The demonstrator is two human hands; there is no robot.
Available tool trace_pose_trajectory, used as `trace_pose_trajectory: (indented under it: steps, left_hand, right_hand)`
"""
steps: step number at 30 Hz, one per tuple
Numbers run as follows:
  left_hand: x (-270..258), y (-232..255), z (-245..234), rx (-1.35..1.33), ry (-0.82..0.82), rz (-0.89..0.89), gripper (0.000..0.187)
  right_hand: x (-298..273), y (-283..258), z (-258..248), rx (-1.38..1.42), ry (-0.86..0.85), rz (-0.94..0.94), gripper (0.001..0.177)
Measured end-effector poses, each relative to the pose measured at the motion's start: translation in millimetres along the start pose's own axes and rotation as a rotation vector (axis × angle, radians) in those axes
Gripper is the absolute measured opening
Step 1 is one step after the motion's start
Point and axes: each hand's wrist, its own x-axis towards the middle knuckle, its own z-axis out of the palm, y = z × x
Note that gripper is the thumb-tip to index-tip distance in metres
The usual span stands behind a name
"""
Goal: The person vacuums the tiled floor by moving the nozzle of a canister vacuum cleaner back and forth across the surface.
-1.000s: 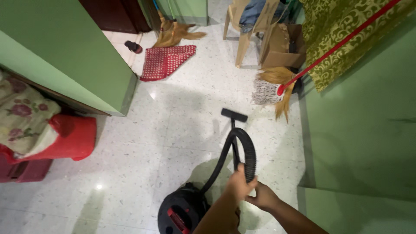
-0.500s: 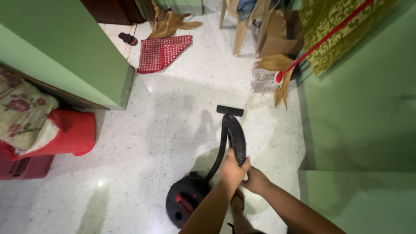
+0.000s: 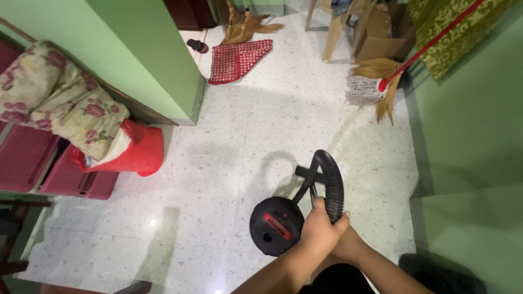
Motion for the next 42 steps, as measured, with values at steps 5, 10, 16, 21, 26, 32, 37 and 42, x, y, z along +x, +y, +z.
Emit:
trace_pose_trajectory:
  steps: [5,10,16,21,26,32,37,42]
  left_hand:
    - [-18.4,-0.1,-15.7,0.034,0.092,0.100,0.059]
    - [-23.4,5.1,-21.4,0.052,0.080,-0.007,0.059]
    - [6.3,13.4,-21.9,-0.068,0.172,0.046,0.060]
    - [63.1,5.8,-7.2,0.004,0.181,-0.058,0.063]
    - [146.5,-3.5,20.8,-0.026,0.151,-0.077,0.062]
    - [242.2,-14.7,39.4,-0.024,0.169,-0.095,0.059]
    - [272.9,-8.7,37.9,-0.065,0.211,-0.125,0.053]
    - [273.7,5.1,48.2,-0.057,0.256,-0.114,0.057]
  right_hand:
    - [-16.6,-41.6,10.2,-0.346,0.001,-0.462,0.082]
    - [-12.9,-49.9,6.2,-0.284,-0.095,-0.269,0.071]
    - [18.3,-53.4,-11.7,-0.255,-0.109,-0.378,0.062]
    - [79.8,-25.1,-41.5,-0.086,-0.184,-0.131,0.033]
    - [176.0,53.0,-77.3,0.296,-0.280,0.017,0.026]
    - [283.0,115.4,-128.6,1.075,-0.252,0.472,0.028]
    - [297.9,95.1,-153.9,-0.609,-0.340,-0.057,0.042]
    - [300.1,101.4,-155.1,-0.427,-0.320,-0.193,0.038]
